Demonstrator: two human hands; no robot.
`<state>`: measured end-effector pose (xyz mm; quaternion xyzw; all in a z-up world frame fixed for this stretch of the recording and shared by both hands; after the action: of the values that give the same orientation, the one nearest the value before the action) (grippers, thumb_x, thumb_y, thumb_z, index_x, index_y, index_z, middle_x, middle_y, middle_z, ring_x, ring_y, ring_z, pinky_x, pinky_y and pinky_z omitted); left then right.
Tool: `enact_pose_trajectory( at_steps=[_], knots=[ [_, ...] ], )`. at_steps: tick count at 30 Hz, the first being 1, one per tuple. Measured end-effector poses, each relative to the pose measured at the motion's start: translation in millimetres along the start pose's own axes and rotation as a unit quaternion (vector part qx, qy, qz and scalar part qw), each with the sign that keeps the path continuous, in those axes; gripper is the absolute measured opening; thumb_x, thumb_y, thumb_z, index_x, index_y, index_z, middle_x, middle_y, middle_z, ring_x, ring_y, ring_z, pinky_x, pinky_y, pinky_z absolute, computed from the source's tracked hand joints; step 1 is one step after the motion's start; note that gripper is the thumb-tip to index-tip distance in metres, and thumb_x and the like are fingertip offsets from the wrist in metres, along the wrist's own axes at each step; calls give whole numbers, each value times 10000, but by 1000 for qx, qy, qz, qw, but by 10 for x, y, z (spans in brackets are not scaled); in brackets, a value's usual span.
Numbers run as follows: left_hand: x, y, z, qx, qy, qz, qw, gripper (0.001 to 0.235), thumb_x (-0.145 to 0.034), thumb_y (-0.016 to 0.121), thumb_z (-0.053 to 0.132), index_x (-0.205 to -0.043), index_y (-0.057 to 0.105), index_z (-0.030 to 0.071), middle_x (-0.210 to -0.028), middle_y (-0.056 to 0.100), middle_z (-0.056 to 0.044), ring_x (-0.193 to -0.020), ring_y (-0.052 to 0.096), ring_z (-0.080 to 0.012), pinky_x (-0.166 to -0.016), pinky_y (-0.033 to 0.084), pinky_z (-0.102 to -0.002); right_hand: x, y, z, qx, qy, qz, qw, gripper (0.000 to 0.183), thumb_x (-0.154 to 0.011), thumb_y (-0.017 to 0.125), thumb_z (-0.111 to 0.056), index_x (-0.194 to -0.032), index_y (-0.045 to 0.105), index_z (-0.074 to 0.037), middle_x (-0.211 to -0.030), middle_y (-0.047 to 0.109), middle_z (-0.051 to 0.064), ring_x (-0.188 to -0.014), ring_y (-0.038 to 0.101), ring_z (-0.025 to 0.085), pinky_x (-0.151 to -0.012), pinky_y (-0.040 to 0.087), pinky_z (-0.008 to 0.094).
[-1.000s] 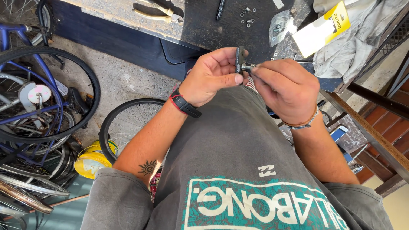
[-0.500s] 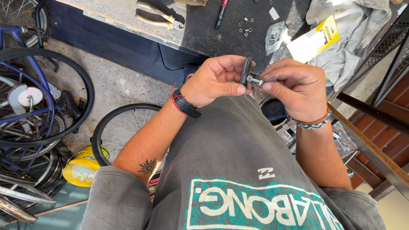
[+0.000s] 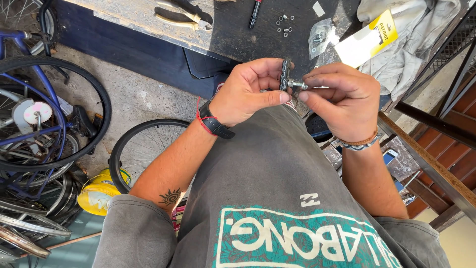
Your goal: The person uses a hex key to adjust the rear brake caliper on a red bicycle. They then move the bicycle and walk to a workbench, where they handle a small metal brake pad and a bolt, assembling the parts by hand.
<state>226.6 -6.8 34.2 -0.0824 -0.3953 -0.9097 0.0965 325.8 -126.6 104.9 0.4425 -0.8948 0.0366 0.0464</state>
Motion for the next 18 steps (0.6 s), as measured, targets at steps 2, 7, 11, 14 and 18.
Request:
enact_pose_trajectory(
  at_steps=[2,7,11,14,18],
  knots=[
    [-2,-3,-17,-2,-6,-3,1000,544,-877,827,-56,-1360,576,-45,-1114,692,-127,-1013,741,-165,-902,671,-350,3,23,-91,40,-23,-2,999,193,-889,754,209,-1057,662,198,-1026,644,339,-935,748,370,-747,636,433],
    [-8,50,-68,16,-21,-12,1000,529,-869,828,-57,-1342,592,-45,-1105,700,-129,-1007,747,-177,-899,673,-364,-37,127,-267,114,-73,-5,991,200,-857,802,206,-1029,726,139,-1002,704,303,-882,755,347,-696,634,407],
    [-32,59,-68,24,-24,-3,999,516,-866,828,-59,-1327,598,-47,-1101,703,-130,-999,752,-182,-889,679,-375,-15,94,-309,212,-112,11,971,311,-869,855,154,-1150,744,81,-987,758,249,-889,762,353,-728,617,408],
    [-45,73,-63,30,-29,-1,999,500,-872,825,-57,-1319,602,-50,-1102,712,-143,-1001,755,-194,-889,678,-386,-16,119,-334,220,-126,15,967,347,-860,859,160,-1174,736,77,-992,766,247,-904,765,373,-748,618,426],
    [-70,72,-139,54,-46,16,997,450,-897,807,-31,-1301,611,-60,-1084,728,-152,-969,766,-188,-857,683,-378,19,70,-279,220,-129,18,967,371,-868,839,165,-1210,718,91,-989,759,265,-919,756,402,-758,618,464]
  ],
)
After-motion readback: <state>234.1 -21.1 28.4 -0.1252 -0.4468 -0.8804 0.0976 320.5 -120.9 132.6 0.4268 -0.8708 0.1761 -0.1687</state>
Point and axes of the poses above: each hand's wrist, its own x-axis away from the middle knuckle, its own y-axis out of the palm, z = x × y, the point moved 9 cm from there along -x, towards the middle knuckle
